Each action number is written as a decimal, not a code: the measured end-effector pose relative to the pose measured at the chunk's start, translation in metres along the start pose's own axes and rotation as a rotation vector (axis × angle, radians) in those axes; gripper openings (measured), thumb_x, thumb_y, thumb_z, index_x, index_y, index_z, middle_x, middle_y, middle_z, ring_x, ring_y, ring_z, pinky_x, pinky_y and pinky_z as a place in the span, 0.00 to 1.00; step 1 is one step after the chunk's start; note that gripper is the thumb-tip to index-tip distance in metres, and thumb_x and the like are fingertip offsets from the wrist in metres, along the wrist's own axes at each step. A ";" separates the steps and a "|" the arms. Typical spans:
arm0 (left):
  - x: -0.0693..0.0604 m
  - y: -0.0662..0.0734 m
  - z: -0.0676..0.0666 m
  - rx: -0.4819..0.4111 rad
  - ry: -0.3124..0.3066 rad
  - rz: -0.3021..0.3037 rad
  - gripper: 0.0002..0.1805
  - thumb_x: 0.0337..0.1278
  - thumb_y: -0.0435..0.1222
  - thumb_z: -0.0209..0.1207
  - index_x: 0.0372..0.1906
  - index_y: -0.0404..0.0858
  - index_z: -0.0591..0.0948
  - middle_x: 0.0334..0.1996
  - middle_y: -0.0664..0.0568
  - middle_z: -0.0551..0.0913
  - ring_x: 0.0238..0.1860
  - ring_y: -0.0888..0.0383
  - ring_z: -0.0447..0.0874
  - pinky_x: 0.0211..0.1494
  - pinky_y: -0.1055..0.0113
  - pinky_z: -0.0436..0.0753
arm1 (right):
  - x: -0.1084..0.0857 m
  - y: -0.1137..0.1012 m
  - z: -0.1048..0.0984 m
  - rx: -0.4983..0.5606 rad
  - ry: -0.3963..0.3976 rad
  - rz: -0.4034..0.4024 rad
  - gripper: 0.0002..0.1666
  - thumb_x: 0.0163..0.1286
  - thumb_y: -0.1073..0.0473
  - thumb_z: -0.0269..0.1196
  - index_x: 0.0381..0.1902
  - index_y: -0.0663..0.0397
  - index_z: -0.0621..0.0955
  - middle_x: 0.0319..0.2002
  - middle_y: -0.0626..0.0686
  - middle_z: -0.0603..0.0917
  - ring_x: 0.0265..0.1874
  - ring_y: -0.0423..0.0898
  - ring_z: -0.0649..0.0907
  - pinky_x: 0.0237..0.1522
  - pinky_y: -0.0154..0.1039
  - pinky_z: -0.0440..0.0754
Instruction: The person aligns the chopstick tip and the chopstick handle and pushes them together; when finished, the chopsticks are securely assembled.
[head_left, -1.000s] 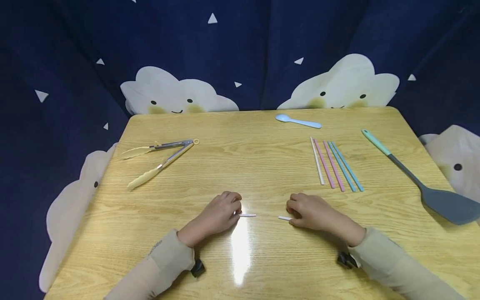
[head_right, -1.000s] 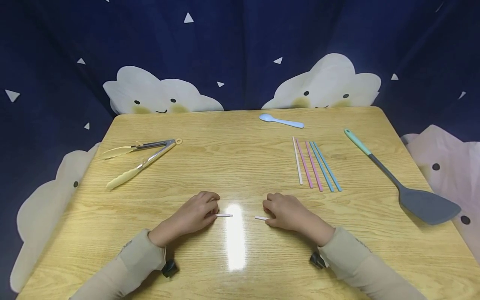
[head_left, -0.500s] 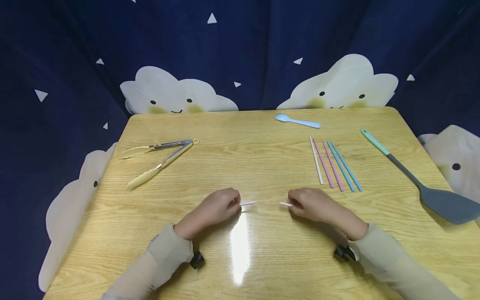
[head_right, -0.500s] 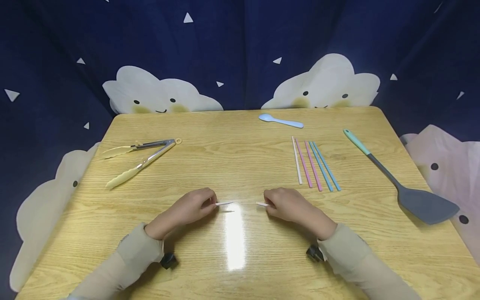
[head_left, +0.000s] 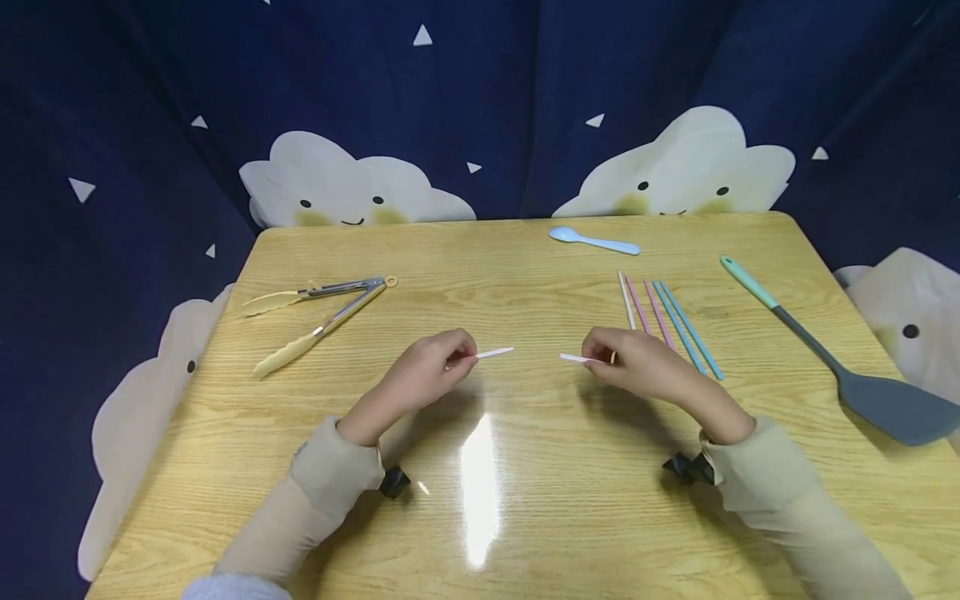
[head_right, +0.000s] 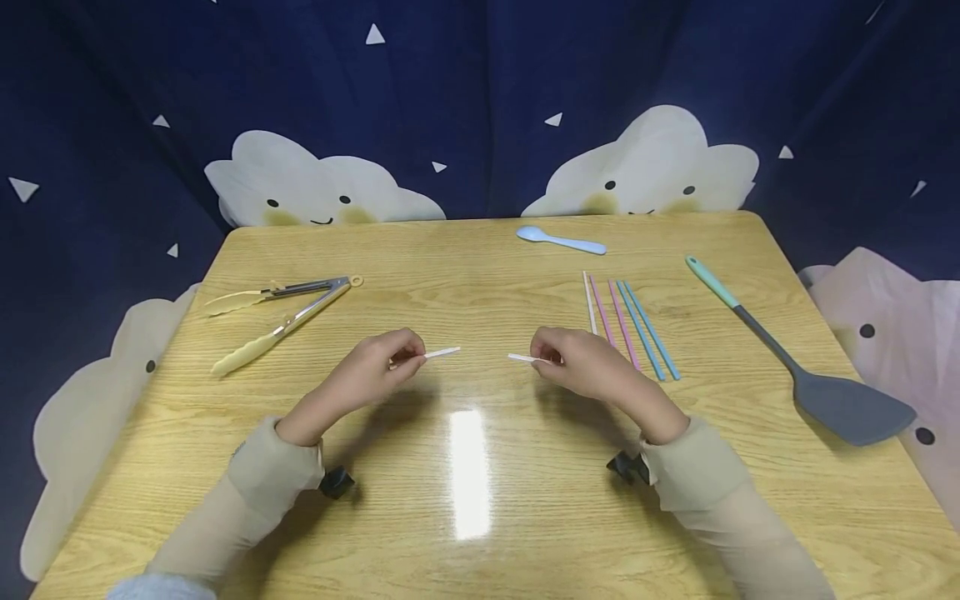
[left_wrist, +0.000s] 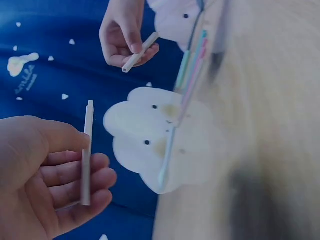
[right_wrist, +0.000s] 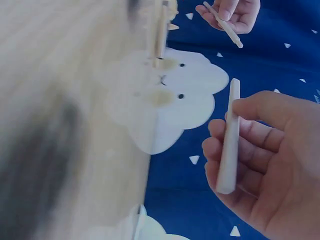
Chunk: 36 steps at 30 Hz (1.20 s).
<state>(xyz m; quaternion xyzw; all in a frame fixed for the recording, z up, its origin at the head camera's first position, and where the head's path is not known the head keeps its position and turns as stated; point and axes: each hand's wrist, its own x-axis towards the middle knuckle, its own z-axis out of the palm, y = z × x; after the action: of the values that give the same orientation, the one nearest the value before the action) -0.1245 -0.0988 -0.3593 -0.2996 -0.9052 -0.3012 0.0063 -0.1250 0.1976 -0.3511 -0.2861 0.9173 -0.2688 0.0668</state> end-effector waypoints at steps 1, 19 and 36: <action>0.002 0.001 -0.003 -0.007 0.025 0.014 0.02 0.56 0.34 0.56 0.32 0.39 0.76 0.25 0.56 0.77 0.26 0.64 0.72 0.29 0.71 0.74 | 0.001 -0.001 -0.003 0.013 0.012 0.000 0.02 0.63 0.61 0.58 0.30 0.52 0.76 0.23 0.42 0.75 0.21 0.37 0.72 0.21 0.33 0.71; 0.026 0.013 -0.030 -0.153 0.231 0.165 0.03 0.57 0.29 0.54 0.36 0.33 0.75 0.30 0.48 0.78 0.31 0.59 0.77 0.33 0.68 0.77 | 0.021 -0.015 -0.044 0.025 0.243 -0.121 0.04 0.61 0.68 0.58 0.34 0.56 0.78 0.31 0.49 0.79 0.29 0.38 0.76 0.31 0.36 0.75; 0.035 0.024 -0.042 -0.140 0.299 0.240 0.05 0.55 0.29 0.56 0.37 0.32 0.78 0.31 0.48 0.78 0.27 0.61 0.73 0.30 0.71 0.75 | 0.029 -0.028 -0.052 0.144 0.352 -0.120 0.07 0.60 0.67 0.59 0.37 0.56 0.80 0.34 0.49 0.80 0.33 0.34 0.75 0.33 0.24 0.75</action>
<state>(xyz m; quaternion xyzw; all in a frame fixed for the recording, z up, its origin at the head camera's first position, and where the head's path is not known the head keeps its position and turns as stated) -0.1474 -0.0877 -0.3052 -0.3568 -0.8289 -0.4018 0.1556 -0.1494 0.1858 -0.2917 -0.2834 0.8746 -0.3829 -0.0904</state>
